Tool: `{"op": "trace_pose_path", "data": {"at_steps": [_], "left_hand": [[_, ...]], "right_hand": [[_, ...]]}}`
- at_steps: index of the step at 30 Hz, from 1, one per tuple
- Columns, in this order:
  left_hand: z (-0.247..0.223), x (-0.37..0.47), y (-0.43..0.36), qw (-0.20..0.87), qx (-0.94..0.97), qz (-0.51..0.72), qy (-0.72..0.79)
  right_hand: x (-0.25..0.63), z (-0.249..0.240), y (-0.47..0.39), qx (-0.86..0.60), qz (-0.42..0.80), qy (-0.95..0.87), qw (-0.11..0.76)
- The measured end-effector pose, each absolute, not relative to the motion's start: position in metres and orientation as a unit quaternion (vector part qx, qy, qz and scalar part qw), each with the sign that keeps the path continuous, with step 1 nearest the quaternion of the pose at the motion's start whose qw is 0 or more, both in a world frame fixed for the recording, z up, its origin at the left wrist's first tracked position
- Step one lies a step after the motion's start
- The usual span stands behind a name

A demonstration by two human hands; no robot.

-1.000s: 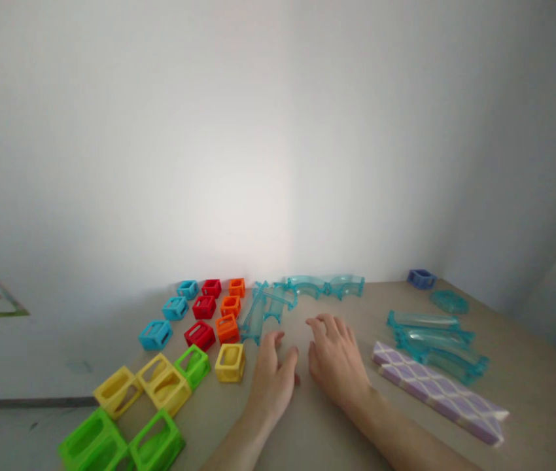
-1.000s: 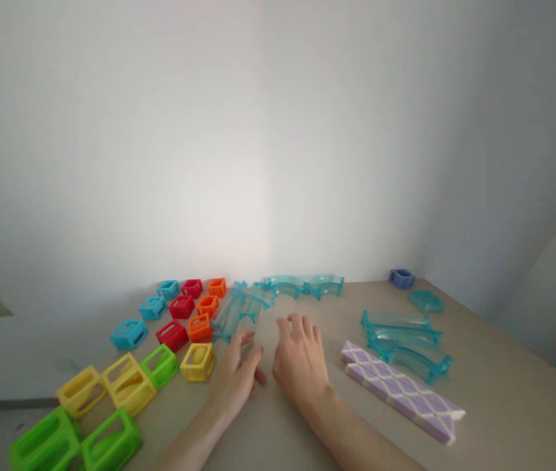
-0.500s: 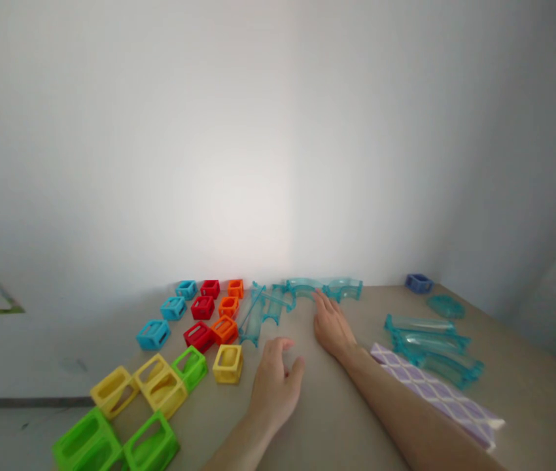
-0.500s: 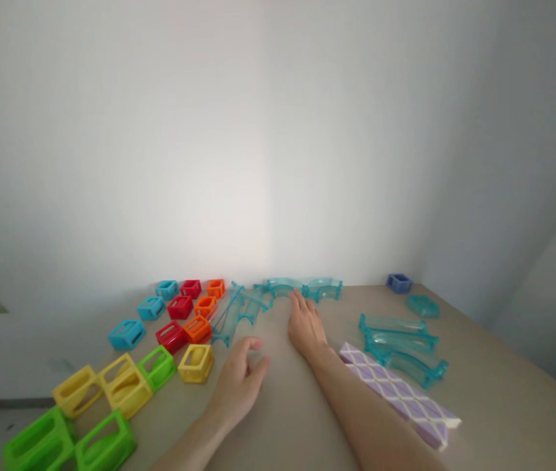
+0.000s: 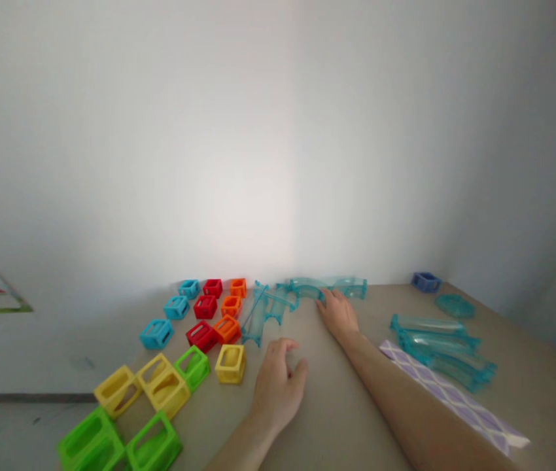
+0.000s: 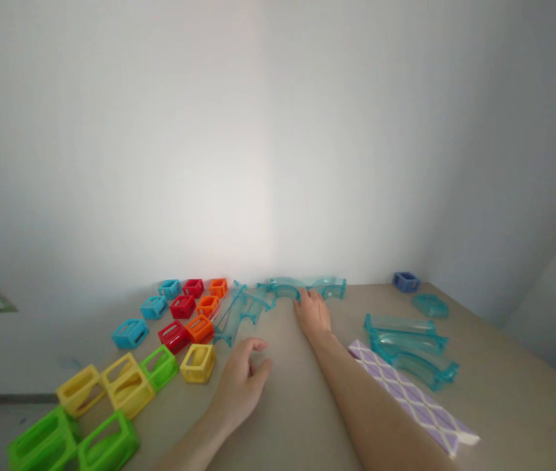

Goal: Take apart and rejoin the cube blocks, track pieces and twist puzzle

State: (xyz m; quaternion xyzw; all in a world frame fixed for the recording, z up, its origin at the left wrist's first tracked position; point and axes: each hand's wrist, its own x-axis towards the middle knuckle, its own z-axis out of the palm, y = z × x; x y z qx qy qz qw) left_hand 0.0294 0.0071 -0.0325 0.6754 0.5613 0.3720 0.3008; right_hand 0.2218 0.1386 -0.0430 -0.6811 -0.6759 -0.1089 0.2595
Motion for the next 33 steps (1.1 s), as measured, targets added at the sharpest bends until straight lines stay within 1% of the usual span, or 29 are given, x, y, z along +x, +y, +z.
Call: {"op": "trace_pose_path", "data": {"at_steps": [5, 13, 19, 23, 25, 28, 31, 33], "left_hand": [[-0.033, 0.029, 0.008, 0.296, 0.679, 0.367, 0.563], [-0.033, 0.028, 0.008, 0.3, 0.679, 0.37, 0.558], [-0.032, 0.028, 0.008, 0.296, 0.682, 0.368, 0.558], [-0.034, 0.027, 0.009, 0.294, 0.677, 0.379, 0.559], [-0.037, 0.027, 0.01, 0.304, 0.67, 0.389, 0.554], [-0.041, 0.029, 0.01, 0.342, 0.64, 0.429, 0.538], [-0.04, 0.032, 0.01, 0.371, 0.595, 0.498, 0.51], [-0.036, 0.032, 0.01, 0.37, 0.559, 0.56, 0.487]], "right_hand": [[0.222, -0.039, 0.14, -0.694, -0.11, -0.656, 0.277], [0.23, -0.034, 0.138, -0.724, -0.144, -0.582, 0.341], [0.23, -0.041, 0.138, -0.717, -0.089, -0.575, 0.384], [0.235, -0.044, 0.137, -0.694, -0.042, -0.568, 0.44], [0.238, -0.042, 0.133, -0.661, -0.022, -0.578, 0.478], [0.235, -0.035, 0.119, -0.565, 0.015, -0.641, 0.52], [0.218, -0.028, 0.097, -0.445, 0.063, -0.728, 0.517], [0.202, -0.025, 0.082, -0.376, 0.094, -0.772, 0.503]]}}
